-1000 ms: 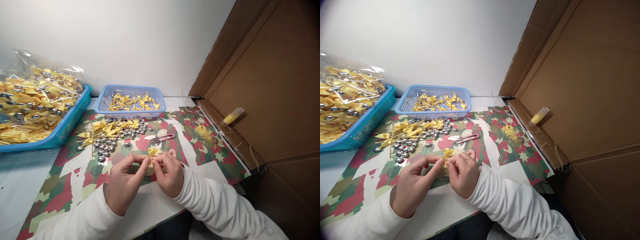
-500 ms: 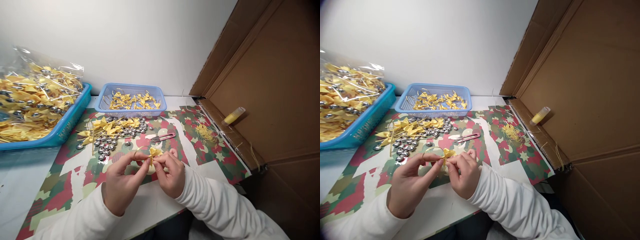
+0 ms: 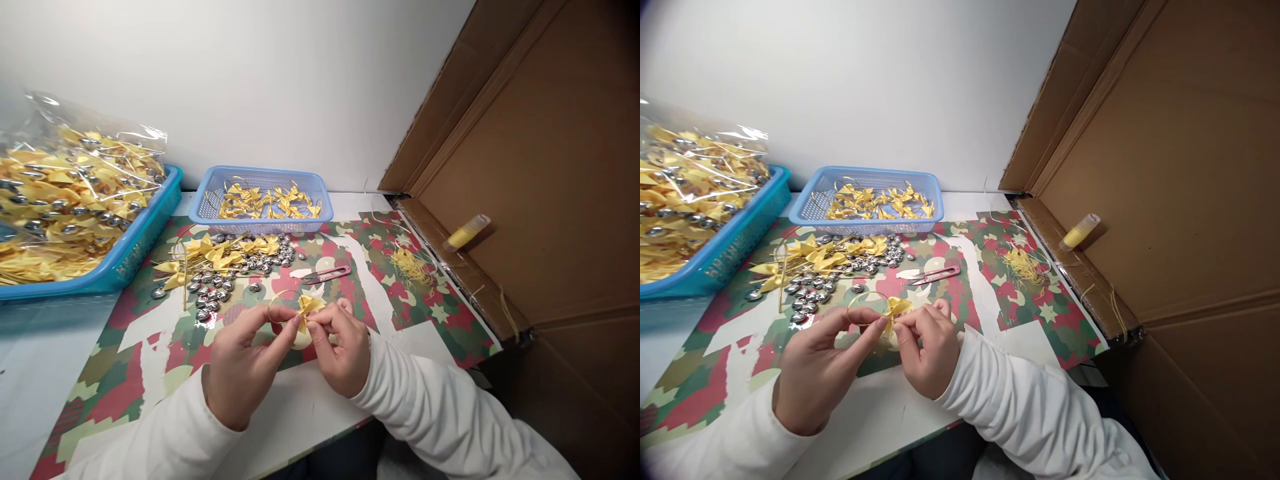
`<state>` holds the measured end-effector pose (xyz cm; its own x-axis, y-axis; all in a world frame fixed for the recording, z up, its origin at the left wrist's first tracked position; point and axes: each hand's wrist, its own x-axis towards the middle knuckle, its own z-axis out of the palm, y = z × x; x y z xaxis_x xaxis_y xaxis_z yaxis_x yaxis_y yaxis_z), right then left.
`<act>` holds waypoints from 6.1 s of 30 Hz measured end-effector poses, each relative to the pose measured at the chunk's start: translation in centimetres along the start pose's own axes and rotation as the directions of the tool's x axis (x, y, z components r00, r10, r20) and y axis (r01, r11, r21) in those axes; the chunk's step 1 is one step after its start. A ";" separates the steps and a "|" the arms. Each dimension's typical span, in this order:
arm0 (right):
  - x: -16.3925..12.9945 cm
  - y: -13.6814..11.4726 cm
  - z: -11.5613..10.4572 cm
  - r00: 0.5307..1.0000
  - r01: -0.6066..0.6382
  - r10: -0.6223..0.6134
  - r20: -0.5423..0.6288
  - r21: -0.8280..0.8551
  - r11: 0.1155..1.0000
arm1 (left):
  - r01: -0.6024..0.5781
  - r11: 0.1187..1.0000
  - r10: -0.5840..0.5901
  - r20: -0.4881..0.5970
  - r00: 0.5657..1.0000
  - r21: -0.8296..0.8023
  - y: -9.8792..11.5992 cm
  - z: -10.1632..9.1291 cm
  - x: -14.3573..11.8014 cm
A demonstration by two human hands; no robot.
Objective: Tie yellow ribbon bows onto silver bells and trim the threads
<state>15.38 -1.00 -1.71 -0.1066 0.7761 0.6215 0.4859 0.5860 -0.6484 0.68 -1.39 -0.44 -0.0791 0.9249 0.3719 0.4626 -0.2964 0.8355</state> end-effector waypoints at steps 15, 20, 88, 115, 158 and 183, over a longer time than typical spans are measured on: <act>-0.2 0.0 0.1 0.999 -0.036 0.036 0.003 0.056 0.998 | -0.024 0.997 0.021 -0.033 0.999 -0.074 0.1 0.3 -0.3; -0.2 -0.1 0.2 0.999 -0.034 0.034 -0.004 0.068 0.997 | -0.009 0.996 0.007 -0.017 1.000 -0.094 0.0 0.4 -0.4; 1.6 3.1 -0.1 0.828 -0.534 0.284 0.484 0.527 0.661 | 0.548 0.627 -0.447 0.321 0.835 -0.554 0.1 0.6 0.6; 3.4 3.2 -2.8 0.948 -0.300 0.239 0.212 0.334 0.894 | -0.174 0.985 0.172 0.333 0.927 -0.024 -0.7 -0.4 1.5; 3.2 3.1 -1.7 0.753 -0.656 0.365 0.547 0.583 0.480 | 0.277 0.936 -0.146 0.475 0.868 -0.217 -0.6 0.4 1.1; 3.6 3.8 -2.5 0.920 -0.290 0.392 0.023 0.712 0.640 | 0.372 0.887 -0.133 0.620 0.773 -0.273 -0.8 0.4 0.9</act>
<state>19.02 3.47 -0.81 0.0723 0.9487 0.3077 -0.2757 0.3156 -0.9080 0.60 -0.26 -0.92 0.4250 0.9021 -0.0745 0.1397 0.0159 0.9901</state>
